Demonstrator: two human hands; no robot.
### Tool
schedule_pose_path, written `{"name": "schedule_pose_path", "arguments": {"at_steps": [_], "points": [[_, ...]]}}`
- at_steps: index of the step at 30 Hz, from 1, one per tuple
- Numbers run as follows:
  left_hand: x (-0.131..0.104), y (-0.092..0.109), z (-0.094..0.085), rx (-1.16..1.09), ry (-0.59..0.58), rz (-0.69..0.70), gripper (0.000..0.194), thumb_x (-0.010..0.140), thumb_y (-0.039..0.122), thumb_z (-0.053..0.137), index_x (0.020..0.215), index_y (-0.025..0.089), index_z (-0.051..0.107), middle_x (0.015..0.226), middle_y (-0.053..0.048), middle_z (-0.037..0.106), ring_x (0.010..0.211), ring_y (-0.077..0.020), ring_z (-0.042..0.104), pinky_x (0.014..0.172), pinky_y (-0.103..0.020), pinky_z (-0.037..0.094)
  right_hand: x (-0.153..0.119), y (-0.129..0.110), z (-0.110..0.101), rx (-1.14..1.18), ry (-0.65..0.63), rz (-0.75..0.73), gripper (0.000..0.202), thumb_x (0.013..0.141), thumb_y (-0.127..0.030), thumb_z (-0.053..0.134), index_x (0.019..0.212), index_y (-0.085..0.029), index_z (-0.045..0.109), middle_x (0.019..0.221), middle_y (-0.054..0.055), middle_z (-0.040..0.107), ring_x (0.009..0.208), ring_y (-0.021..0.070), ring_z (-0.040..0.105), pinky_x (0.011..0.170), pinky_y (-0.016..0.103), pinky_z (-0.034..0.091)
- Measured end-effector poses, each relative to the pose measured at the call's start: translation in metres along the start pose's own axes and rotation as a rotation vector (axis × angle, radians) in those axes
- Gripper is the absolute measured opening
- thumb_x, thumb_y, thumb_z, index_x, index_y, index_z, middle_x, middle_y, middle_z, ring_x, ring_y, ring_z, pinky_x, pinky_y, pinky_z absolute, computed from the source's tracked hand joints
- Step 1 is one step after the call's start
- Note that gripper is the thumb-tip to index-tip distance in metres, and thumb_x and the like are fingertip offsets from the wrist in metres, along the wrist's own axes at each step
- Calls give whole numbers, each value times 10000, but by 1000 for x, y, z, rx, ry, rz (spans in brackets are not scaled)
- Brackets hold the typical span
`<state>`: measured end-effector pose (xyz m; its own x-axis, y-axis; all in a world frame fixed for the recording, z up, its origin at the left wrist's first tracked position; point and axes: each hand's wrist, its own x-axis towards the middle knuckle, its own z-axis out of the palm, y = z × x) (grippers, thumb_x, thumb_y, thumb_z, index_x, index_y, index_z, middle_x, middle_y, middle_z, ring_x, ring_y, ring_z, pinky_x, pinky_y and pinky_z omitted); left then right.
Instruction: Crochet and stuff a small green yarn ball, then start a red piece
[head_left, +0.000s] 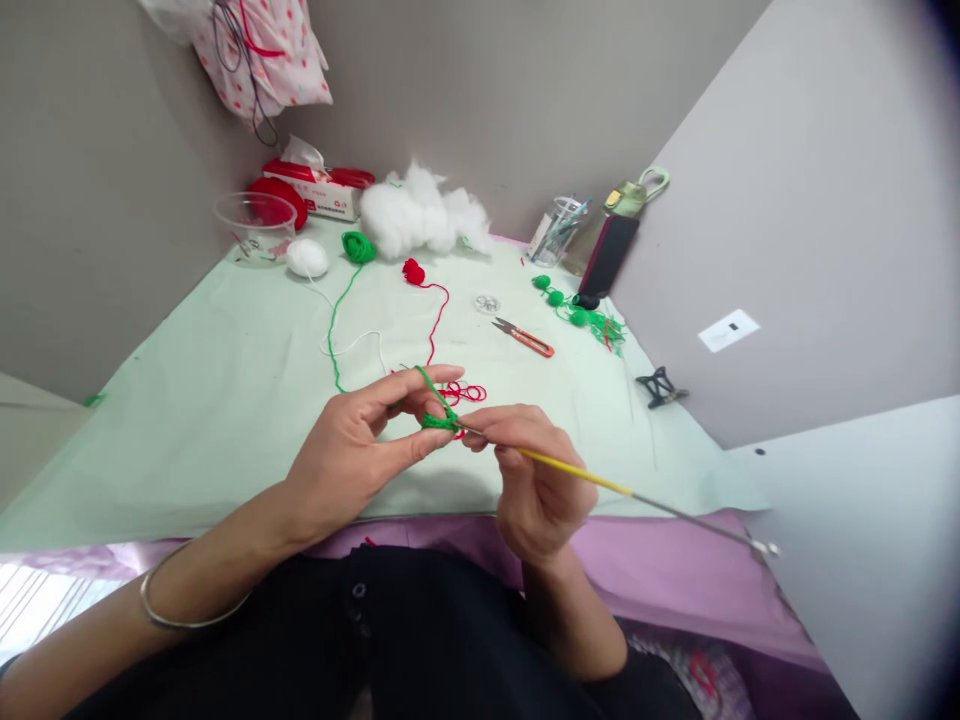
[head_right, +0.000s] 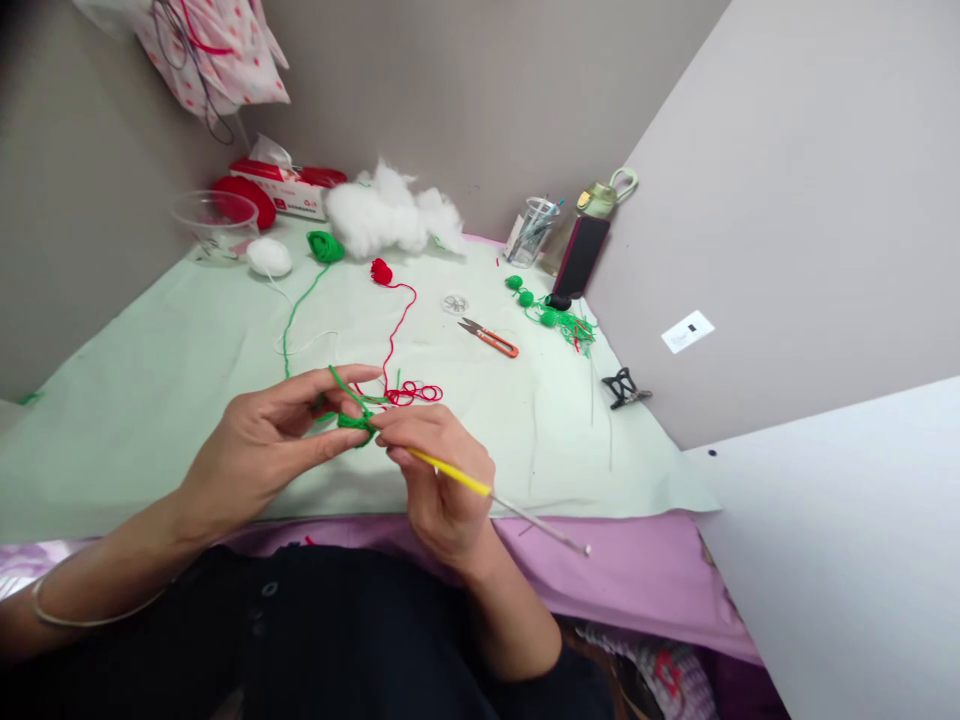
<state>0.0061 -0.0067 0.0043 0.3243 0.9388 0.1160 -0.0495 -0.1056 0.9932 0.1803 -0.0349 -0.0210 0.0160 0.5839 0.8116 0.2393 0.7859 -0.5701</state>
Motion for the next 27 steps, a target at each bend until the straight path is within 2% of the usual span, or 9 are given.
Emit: {"name": "schedule_pose_path", "arguments": {"at_steps": [3,7,11,14,17,19,21,24,27], "points": [[2,0,1,-36,-3,-28,423,816,243,810,1233,255,741,882,14,664,959,-164,647,983,-318,500,1,3,3,-23,10,-66,258,1003,-123,530,1151,-246,703,926,55,770,919,208,749,693,358,624],[6,-3,4,-189,-34,-84,458,818,263,820,1266,257,721,878,20,649,890,-140,642,910,-293,520,-4,7,8,-81,62,-58,269,1002,-163,550,1174,-291,712,995,55,775,896,207,751,678,366,636],[5,-3,9,-340,-45,-120,585,806,265,832,1364,245,656,846,19,640,841,-138,621,857,-284,512,-15,13,6,-373,49,-186,401,928,-118,648,1264,-331,704,1061,64,742,931,228,731,722,385,644],[4,-2,8,-486,-115,-274,638,800,259,836,1402,232,628,860,9,649,840,-138,607,833,-269,486,-17,11,3,-442,-6,-273,436,893,-63,662,1274,-268,711,1020,79,724,927,222,715,705,343,632],[6,-1,2,-588,-174,-381,571,805,263,829,1353,218,674,877,-5,649,815,-126,573,774,-239,455,-9,5,3,-172,118,-53,291,965,-116,581,1166,-261,733,929,55,716,818,184,698,681,335,607],[7,-1,-2,-580,-176,-342,537,819,257,817,1339,227,688,879,-6,641,804,-118,551,768,-233,441,-1,2,5,87,220,166,207,994,-179,556,1062,-253,736,864,33,689,699,155,664,621,324,584],[7,-1,-2,-538,-191,-280,521,837,253,801,1345,245,684,903,-12,643,836,-127,558,808,-251,440,4,2,9,308,239,320,150,990,-235,580,972,-237,729,822,19,668,620,129,626,559,292,558],[7,-2,-1,-481,-218,-211,484,869,265,773,1345,265,683,924,-19,639,880,-146,577,863,-285,442,6,5,13,439,228,398,132,975,-305,617,922,-229,710,773,9,673,602,121,616,552,266,550],[7,-3,-3,-430,-207,-175,456,889,268,755,1340,275,683,916,-10,613,861,-136,571,845,-277,445,3,6,12,383,227,418,138,981,-321,610,946,-231,708,794,13,696,620,126,634,586,280,559]]}}
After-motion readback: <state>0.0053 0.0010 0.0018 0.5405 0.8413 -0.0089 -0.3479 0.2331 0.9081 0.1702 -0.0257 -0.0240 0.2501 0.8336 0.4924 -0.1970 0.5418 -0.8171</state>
